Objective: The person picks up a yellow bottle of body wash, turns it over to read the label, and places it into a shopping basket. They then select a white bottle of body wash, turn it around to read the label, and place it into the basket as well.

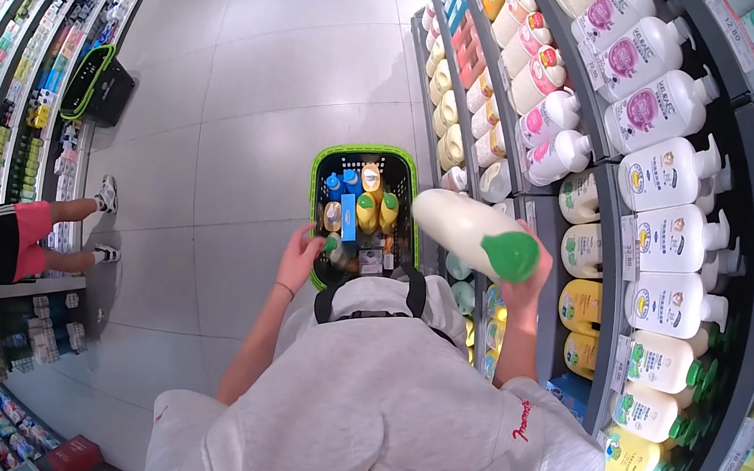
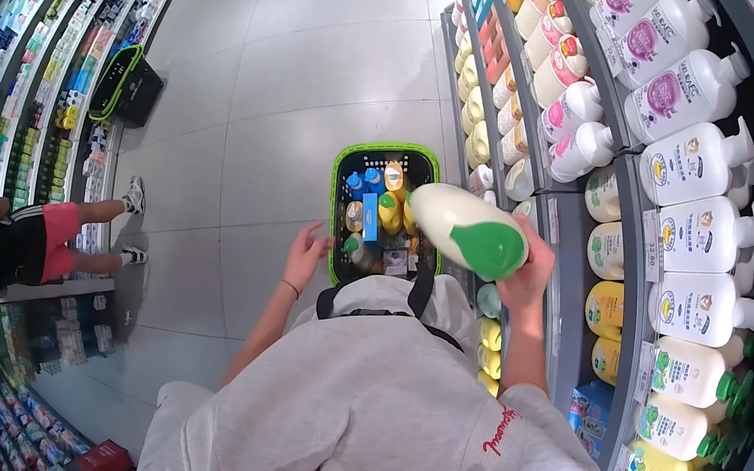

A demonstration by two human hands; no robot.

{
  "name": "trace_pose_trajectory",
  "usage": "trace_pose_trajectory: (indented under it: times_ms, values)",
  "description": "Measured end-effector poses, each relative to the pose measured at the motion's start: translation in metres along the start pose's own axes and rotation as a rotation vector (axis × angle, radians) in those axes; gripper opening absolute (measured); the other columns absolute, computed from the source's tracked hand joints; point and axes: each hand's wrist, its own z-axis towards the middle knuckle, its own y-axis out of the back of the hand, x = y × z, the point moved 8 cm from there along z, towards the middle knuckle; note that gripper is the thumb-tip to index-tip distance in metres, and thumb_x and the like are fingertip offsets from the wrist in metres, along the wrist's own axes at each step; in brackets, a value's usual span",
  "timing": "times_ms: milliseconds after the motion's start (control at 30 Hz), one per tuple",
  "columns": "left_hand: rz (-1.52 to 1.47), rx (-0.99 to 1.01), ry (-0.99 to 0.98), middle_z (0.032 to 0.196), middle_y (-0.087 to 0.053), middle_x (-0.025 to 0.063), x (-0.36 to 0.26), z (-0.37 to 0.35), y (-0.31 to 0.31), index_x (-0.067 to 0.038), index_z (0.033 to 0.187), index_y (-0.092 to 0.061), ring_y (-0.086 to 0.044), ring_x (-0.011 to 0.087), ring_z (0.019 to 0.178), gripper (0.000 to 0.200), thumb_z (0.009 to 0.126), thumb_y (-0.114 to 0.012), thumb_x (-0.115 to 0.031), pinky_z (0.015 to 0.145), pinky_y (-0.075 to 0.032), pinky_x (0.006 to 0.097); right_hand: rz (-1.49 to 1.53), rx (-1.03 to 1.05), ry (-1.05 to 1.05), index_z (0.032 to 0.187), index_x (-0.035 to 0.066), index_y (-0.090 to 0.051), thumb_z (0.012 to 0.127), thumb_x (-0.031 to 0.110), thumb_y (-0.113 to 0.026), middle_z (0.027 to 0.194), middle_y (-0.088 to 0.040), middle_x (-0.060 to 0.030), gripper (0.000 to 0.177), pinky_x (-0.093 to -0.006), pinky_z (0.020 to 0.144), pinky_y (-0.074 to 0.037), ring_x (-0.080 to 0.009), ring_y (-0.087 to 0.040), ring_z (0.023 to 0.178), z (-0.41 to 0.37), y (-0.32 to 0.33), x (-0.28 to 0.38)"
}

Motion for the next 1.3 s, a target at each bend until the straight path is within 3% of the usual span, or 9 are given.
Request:
trace_pose_trajectory:
  times_ms: [67, 233, 300, 433, 500, 667, 733, 1100, 1300]
  values:
    - [-0.102, 0.096, -0.073, 0.106, -0.060, 0.0130, -0.070, -0.003, -0.023, -0.006, 0.127, -0.043, -0.059, 0.0175, 0.094, 0.036, 0.093, -0.046, -0.015, 0.082, -0.048, 0.0296, 0.479, -0.115, -0.329, 0.084, -0.005, -0.060, 0.074, 0.000, -0.062, 0.082, -0.060, -0.0069, 0.012, -0.0245, 0.069, -0.046, -0.0114, -0.054, 0.074, -0.013, -0.001, -0.012]
    - [-0.688, 0.644, 0.062, 0.117, -0.054, 0.0170, -0.163, -0.037, -0.110, -0.005, 0.129, -0.042, -0.057, 0.0231, 0.103, 0.037, 0.095, -0.043, -0.021, 0.087, -0.047, 0.0323, 1.055, -0.149, -0.146, 0.076, -0.004, -0.062, 0.077, 0.005, -0.063, 0.076, -0.062, -0.0102, 0.009, -0.0272, 0.068, -0.047, -0.0158, -0.057, 0.073, 0.008, -0.014, 0.074]
    - [-0.533, 0.829, 0.039, 0.122, -0.052, 0.0142, -0.204, -0.075, -0.140, -0.002, 0.131, -0.039, -0.053, 0.0195, 0.110, 0.043, 0.095, -0.040, -0.027, 0.092, -0.044, 0.0326, -0.351, -0.055, -0.371, 0.071, 0.001, -0.063, 0.080, 0.007, -0.060, 0.069, -0.060, -0.0126, 0.011, -0.0333, 0.070, -0.048, -0.0218, -0.059, 0.073, 0.008, -0.004, 0.098]
    - [-0.791, 0.879, 0.236, 0.126, -0.051, 0.0116, -0.205, -0.107, -0.161, 0.000, 0.132, -0.038, -0.051, 0.0202, 0.113, 0.048, 0.096, -0.028, -0.031, 0.097, -0.040, 0.0343, -0.419, -0.114, -0.317, 0.085, 0.005, -0.062, 0.083, 0.010, -0.058, 0.081, -0.061, -0.0136, 0.007, -0.0405, 0.078, -0.047, -0.0272, -0.058, 0.083, -0.027, -0.003, 0.035]
    - [-0.800, 0.925, 0.241, 0.125, -0.051, 0.0107, -0.200, -0.113, -0.167, -0.001, 0.132, -0.038, -0.051, 0.0195, 0.113, 0.048, 0.096, -0.028, -0.031, 0.097, -0.040, 0.0338, 1.330, -0.240, -0.354, 0.112, 0.013, -0.048, 0.091, 0.027, -0.050, 0.100, -0.057, -0.0050, 0.026, -0.0451, 0.090, -0.039, -0.0230, -0.053, 0.091, -0.041, -0.014, 0.008]
    - [-0.549, 0.893, 0.251, 0.126, -0.050, 0.0088, -0.180, -0.126, -0.178, -0.002, 0.132, -0.039, -0.049, 0.0181, 0.115, 0.047, 0.096, -0.029, -0.032, 0.097, -0.039, 0.0334, 1.239, -0.034, -0.177, 0.124, 0.015, -0.045, 0.092, 0.031, -0.045, 0.117, -0.051, -0.0070, 0.035, -0.0452, 0.095, -0.036, -0.0260, -0.049, 0.104, -0.063, 0.003, 0.002]
    - [-0.717, 0.971, 0.423, 0.128, -0.048, 0.0081, -0.169, -0.131, -0.186, -0.004, 0.133, -0.039, -0.048, 0.0180, 0.116, 0.048, 0.096, -0.030, -0.033, 0.099, -0.038, 0.0340, 0.794, -0.328, -0.440, 0.108, 0.006, -0.048, 0.088, 0.022, -0.052, 0.099, -0.052, -0.0089, 0.026, -0.0414, 0.091, -0.038, -0.0249, -0.049, 0.094, -0.083, 0.023, -0.022]
    - [-0.522, 1.058, 0.392, 0.136, -0.040, 0.0048, -0.164, -0.146, -0.191, -0.006, 0.138, -0.029, -0.039, 0.0130, 0.123, 0.048, 0.099, -0.029, -0.032, 0.102, -0.031, 0.0286, 0.906, -0.099, -0.266, 0.125, 0.001, -0.045, 0.089, 0.036, -0.044, 0.118, -0.052, -0.0162, 0.050, -0.0383, 0.091, -0.044, -0.0280, -0.051, 0.110, -0.077, 0.030, -0.055]
    - [-0.529, 1.075, 0.122, 0.146, -0.022, 0.0091, -0.175, -0.146, -0.189, -0.006, 0.145, -0.010, -0.028, 0.0168, 0.131, 0.057, 0.099, -0.030, -0.034, 0.106, -0.024, 0.0279, 1.122, 0.074, -0.539, 0.123, 0.000, -0.047, 0.088, 0.033, -0.046, 0.114, -0.058, -0.0148, 0.049, -0.0360, 0.084, -0.049, -0.0256, -0.059, 0.101, -0.054, -0.009, -0.049]
